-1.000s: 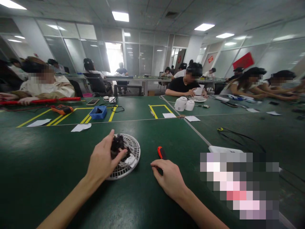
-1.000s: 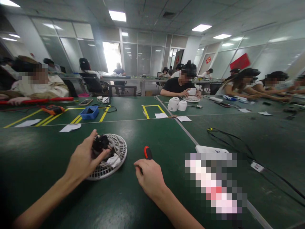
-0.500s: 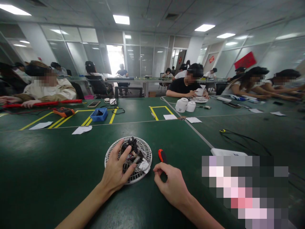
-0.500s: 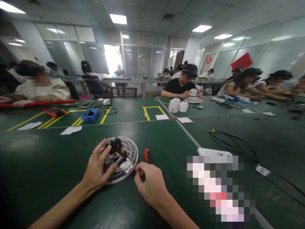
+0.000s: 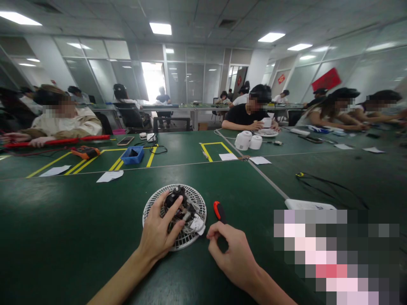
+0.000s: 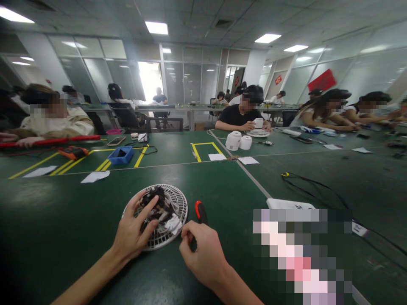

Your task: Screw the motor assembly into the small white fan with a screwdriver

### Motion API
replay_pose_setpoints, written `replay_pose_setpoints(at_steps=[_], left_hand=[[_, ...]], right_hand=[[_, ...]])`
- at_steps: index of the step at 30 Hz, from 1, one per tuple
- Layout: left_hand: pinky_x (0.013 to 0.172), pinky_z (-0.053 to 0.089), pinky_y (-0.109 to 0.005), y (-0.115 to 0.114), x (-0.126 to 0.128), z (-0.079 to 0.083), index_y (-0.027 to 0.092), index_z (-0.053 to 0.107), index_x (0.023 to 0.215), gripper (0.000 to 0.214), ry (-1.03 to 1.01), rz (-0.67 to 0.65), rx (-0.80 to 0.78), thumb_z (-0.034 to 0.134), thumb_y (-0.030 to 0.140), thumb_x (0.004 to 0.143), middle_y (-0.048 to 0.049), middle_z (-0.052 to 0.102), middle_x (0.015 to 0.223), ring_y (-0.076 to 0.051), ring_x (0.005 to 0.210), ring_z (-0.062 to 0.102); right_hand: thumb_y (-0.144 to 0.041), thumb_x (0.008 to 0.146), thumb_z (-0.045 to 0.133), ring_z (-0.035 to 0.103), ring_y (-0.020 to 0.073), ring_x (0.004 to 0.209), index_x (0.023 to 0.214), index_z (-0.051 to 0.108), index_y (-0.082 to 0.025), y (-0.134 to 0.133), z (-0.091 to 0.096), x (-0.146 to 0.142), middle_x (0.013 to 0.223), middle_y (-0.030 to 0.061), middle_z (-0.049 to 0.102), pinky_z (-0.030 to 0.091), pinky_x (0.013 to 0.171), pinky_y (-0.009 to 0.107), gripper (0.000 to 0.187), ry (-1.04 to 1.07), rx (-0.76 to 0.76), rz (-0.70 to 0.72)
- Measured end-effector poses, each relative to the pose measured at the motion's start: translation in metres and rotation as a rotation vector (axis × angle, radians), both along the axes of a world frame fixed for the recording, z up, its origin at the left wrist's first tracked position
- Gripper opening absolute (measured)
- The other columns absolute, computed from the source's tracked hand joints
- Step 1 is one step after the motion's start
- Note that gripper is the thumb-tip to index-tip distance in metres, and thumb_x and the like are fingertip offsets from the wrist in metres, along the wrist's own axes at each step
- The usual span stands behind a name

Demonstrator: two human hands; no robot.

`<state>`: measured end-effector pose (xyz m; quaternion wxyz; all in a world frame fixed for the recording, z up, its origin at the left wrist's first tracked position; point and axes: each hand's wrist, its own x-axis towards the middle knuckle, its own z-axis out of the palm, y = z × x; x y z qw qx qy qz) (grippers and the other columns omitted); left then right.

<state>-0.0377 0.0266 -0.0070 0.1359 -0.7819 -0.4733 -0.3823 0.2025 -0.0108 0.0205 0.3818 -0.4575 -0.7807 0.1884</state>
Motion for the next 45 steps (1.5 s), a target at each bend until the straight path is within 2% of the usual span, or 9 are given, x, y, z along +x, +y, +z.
replay_pose_setpoints(at_steps=[12,15,18,22,26,29,39,42,45], left_hand=[[0.105,0.052,-0.053,-0.003,0.007,-0.005,0.035,0.033,0.154,0.061,-0.071,0.004,0.005,0.054,0.034,0.096,-0.0118,0.024,0.161,-0.034,0.141,0.042],[0.115,0.042,-0.06,-0.009,0.002,-0.01,0.031,0.031,0.154,0.065,-0.107,-0.035,0.059,0.057,0.029,0.094,-0.0137,0.021,0.163,-0.035,0.146,0.037],[0.121,0.026,-0.068,-0.02,-0.005,-0.014,0.029,0.033,0.153,0.068,-0.193,-0.076,0.162,0.059,0.02,0.091,-0.0146,0.025,0.162,-0.036,0.148,0.034],[0.118,0.029,-0.071,-0.034,-0.006,-0.011,0.028,0.053,0.137,0.058,-0.17,-0.183,0.235,0.065,0.013,0.082,-0.0117,0.045,0.145,-0.037,0.142,0.043],[0.102,0.05,-0.052,-0.039,0.002,-0.008,0.022,0.066,0.116,0.04,-0.005,-0.31,0.256,0.07,0.011,0.078,-0.009,0.064,0.112,-0.027,0.113,0.062],[0.088,0.052,-0.04,-0.039,0.007,-0.007,0.018,0.067,0.116,0.037,0.056,-0.348,0.242,0.07,0.01,0.081,-0.0084,0.069,0.102,-0.022,0.097,0.063],[0.08,0.052,-0.034,-0.037,0.008,-0.007,0.016,0.069,0.103,0.021,0.065,-0.397,0.294,0.07,0.008,0.084,-0.0047,0.072,0.087,-0.017,0.086,0.065],[0.08,0.053,-0.032,-0.038,0.008,-0.007,0.014,0.067,0.101,0.018,0.031,-0.397,0.287,0.068,0.006,0.085,-0.0053,0.072,0.086,-0.017,0.085,0.065],[0.082,0.054,-0.032,-0.037,0.007,-0.006,0.014,0.065,0.101,0.017,-0.043,-0.365,0.26,0.065,0.006,0.086,-0.0057,0.072,0.086,-0.017,0.085,0.065]], right_hand=[[-0.005,0.077,0.053,0.064,0.0149,0.065,0.085,0.062,-0.02,-0.008,-0.012,-0.012,0.072,-0.0006,0.067,0.044,0.067,0.024,0.019,-0.017,-0.012,0.11],[-0.007,0.083,0.054,0.064,0.0148,0.064,0.089,0.062,-0.021,-0.009,-0.014,-0.016,0.072,-0.0009,0.067,0.044,0.064,0.024,0.016,-0.019,-0.06,0.121],[-0.012,0.091,0.054,0.064,0.0148,0.063,0.096,0.061,-0.021,-0.009,-0.013,-0.02,0.072,-0.0009,0.066,0.043,0.059,0.022,0.013,0.023,-0.128,0.125],[-0.013,0.094,0.053,0.066,0.0156,0.066,0.099,0.059,-0.021,-0.011,-0.016,-0.024,0.077,-0.0001,0.066,0.047,0.065,0.024,0.012,0.079,-0.136,0.162],[-0.012,0.096,0.049,0.064,0.0155,0.065,0.101,0.056,-0.021,-0.013,-0.019,-0.026,0.075,-0.0006,0.065,0.047,0.066,0.024,0.012,0.123,-0.125,0.172],[-0.013,0.097,0.048,0.064,0.0155,0.065,0.101,0.054,-0.022,-0.016,-0.018,-0.026,0.074,-0.0013,0.063,0.048,0.065,0.023,0.011,0.145,-0.124,0.196],[-0.017,0.1,0.047,0.071,0.0154,0.073,0.11,0.057,-0.021,-0.015,-0.014,-0.029,0.092,0.0038,0.073,0.053,0.071,0.024,0.015,0.181,-0.168,0.256],[-0.02,0.099,0.049,0.071,0.0176,0.078,0.109,0.062,-0.021,-0.011,-0.007,-0.021,0.092,0.0049,0.074,0.052,0.073,0.026,0.017,0.074,-0.048,0.233],[-0.023,0.098,0.049,0.063,0.0162,0.064,0.097,0.066,-0.021,0.0,0.002,-0.001,0.072,0.0015,0.067,0.048,0.067,0.027,0.018,-0.075,0.108,0.073]])
